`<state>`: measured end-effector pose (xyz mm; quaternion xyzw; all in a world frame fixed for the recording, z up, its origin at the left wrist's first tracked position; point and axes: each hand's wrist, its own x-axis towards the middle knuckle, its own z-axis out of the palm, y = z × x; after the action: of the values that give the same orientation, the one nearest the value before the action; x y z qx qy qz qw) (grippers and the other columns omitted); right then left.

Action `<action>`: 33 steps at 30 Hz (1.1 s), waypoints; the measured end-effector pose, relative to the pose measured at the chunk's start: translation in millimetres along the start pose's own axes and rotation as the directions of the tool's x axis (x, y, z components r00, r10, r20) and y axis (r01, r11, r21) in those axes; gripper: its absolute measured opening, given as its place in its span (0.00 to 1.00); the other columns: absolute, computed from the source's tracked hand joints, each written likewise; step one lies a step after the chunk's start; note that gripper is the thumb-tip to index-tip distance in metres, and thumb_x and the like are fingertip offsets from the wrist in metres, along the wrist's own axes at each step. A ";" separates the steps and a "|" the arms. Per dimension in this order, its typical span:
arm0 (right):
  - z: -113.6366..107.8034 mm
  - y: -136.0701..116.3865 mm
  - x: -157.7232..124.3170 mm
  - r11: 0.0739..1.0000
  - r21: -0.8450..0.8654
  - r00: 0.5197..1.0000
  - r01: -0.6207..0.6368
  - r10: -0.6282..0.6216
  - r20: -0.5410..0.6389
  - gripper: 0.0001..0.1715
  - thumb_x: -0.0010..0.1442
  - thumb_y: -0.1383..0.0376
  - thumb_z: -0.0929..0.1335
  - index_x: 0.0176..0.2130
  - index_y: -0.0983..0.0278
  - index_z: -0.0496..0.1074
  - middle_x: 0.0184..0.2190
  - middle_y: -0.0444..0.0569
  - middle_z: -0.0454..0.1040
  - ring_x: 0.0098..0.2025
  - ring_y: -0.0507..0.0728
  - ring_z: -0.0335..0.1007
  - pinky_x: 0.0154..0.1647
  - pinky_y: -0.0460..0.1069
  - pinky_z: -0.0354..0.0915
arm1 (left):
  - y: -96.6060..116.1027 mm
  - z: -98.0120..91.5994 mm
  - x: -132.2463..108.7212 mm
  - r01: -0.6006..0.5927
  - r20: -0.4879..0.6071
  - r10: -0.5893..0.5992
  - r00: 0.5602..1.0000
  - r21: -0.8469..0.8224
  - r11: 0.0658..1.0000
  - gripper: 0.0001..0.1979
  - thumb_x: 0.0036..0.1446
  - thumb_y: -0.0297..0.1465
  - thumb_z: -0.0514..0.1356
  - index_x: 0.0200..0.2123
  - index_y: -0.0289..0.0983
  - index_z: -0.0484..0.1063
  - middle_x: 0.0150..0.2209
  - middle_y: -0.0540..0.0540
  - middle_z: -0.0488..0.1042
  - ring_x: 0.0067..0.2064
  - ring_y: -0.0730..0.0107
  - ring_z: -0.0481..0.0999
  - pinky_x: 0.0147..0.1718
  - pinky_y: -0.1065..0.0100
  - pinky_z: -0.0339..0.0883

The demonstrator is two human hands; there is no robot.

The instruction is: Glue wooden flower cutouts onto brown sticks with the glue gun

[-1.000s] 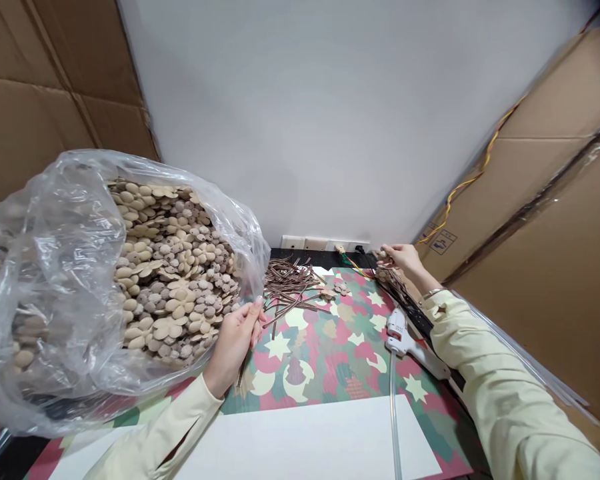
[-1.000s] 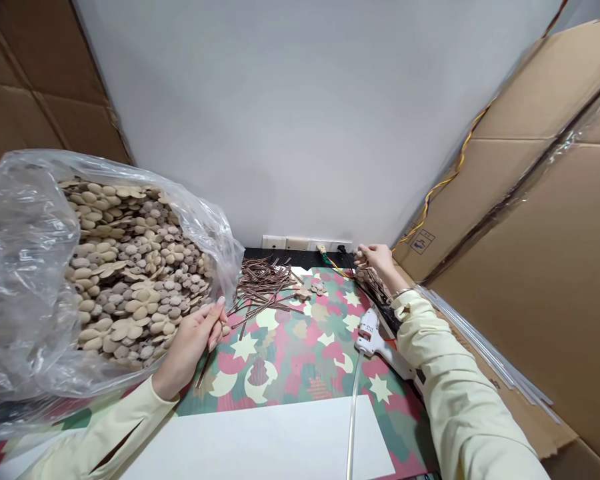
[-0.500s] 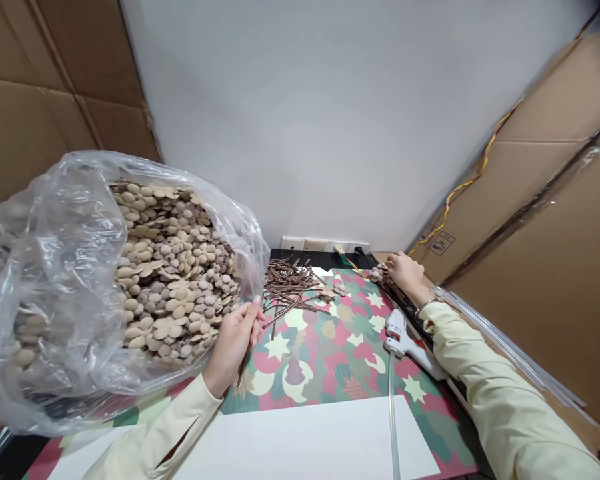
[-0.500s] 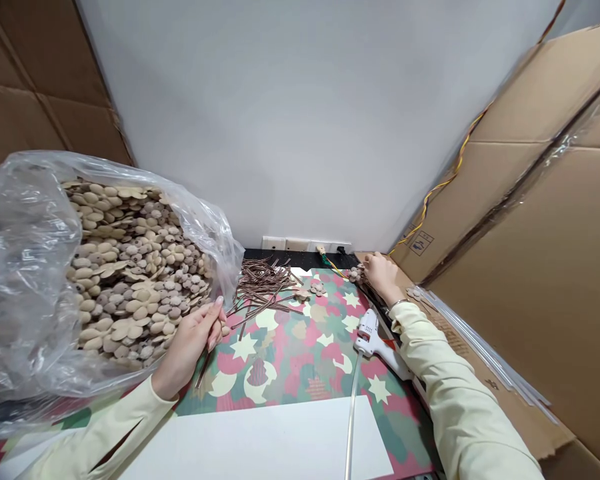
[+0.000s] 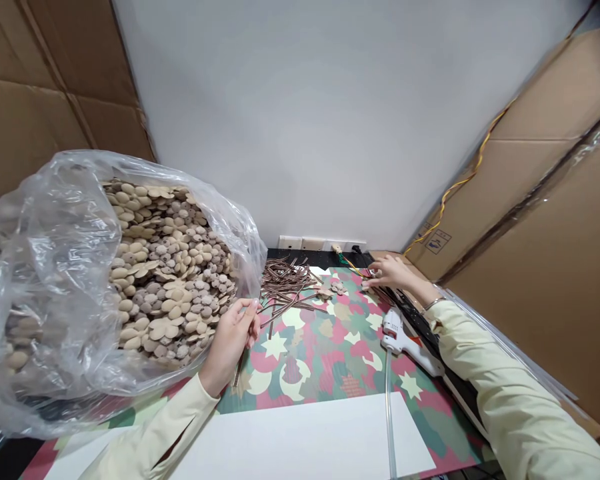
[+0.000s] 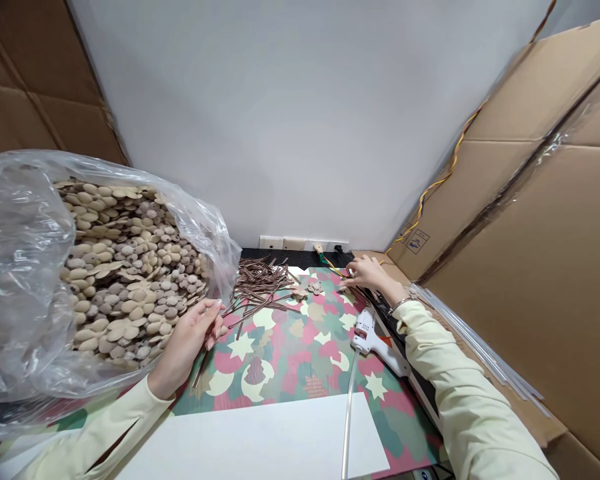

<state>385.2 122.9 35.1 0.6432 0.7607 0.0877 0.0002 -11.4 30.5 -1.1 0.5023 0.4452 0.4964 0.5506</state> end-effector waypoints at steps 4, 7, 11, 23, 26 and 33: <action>13.7 -17.4 -7.4 0.993 0.030 0.992 0.112 -0.114 0.060 0.22 0.46 0.47 0.69 0.31 0.62 0.75 0.32 0.52 0.75 0.38 0.60 0.67 0.37 0.49 0.57 | -0.6 -0.5 0.3 -0.006 0.013 0.006 1.000 0.005 1.000 0.14 0.56 0.43 0.54 0.31 0.37 0.62 0.17 0.57 0.61 0.17 0.82 0.57 0.15 0.80 0.50; 22.4 -21.7 -14.0 0.992 0.057 0.989 0.108 -0.113 0.095 0.14 0.53 0.56 0.65 0.26 0.63 0.74 0.24 0.51 0.73 0.28 0.55 0.66 0.31 0.47 0.57 | -0.9 -0.8 0.5 0.003 0.005 -0.003 1.000 0.018 1.000 0.15 0.55 0.44 0.54 0.31 0.37 0.63 0.17 0.57 0.62 0.17 0.81 0.57 0.16 0.80 0.51; 25.8 -18.6 -15.5 0.997 0.061 0.994 0.056 -0.061 0.088 0.09 0.51 0.68 0.63 0.27 0.64 0.73 0.22 0.49 0.73 0.24 0.53 0.64 0.26 0.45 0.56 | -2.1 -2.1 0.9 0.006 -0.006 -0.006 1.000 0.005 1.000 0.15 0.54 0.44 0.55 0.32 0.37 0.63 0.17 0.56 0.62 0.18 0.80 0.60 0.16 0.79 0.52; -21.6 -35.7 -3.2 0.965 -0.123 0.952 -0.233 0.200 -0.231 0.13 0.58 0.69 0.58 0.36 0.67 0.71 0.31 0.60 0.75 0.32 0.61 0.69 0.29 0.50 0.54 | -2.1 0.3 -2.7 -0.026 -0.007 0.027 1.000 0.111 0.993 0.17 0.57 0.45 0.50 0.28 0.37 0.63 0.16 0.55 0.63 0.15 0.79 0.58 0.14 0.77 0.50; -37.7 -75.6 -3.1 0.974 -0.148 0.953 -0.168 0.122 -0.277 0.15 0.61 0.66 0.56 0.32 0.62 0.69 0.25 0.55 0.74 0.26 0.60 0.67 0.25 0.50 0.49 | 2.9 -5.7 -3.1 -0.146 0.030 0.145 0.989 0.372 0.917 0.22 0.59 0.45 0.47 0.20 0.37 0.61 0.12 0.54 0.58 0.15 0.75 0.59 0.18 0.73 0.54; -60.5 -155.3 -34.9 0.990 -0.135 0.974 0.036 -0.065 -0.219 0.11 0.54 0.66 0.59 0.22 0.59 0.63 0.14 0.48 0.66 0.16 0.55 0.58 0.20 0.48 0.41 | 46.8 -66.3 8.2 -0.030 -0.038 0.664 0.747 0.995 0.091 0.12 0.61 0.34 0.49 0.37 0.33 0.68 0.38 0.36 0.70 0.41 0.55 0.67 0.37 0.62 0.59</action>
<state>232.5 56.2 70.1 0.6083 0.7647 0.2085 -0.0411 -80.6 46.2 39.0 0.6788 0.6336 0.3302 -0.1693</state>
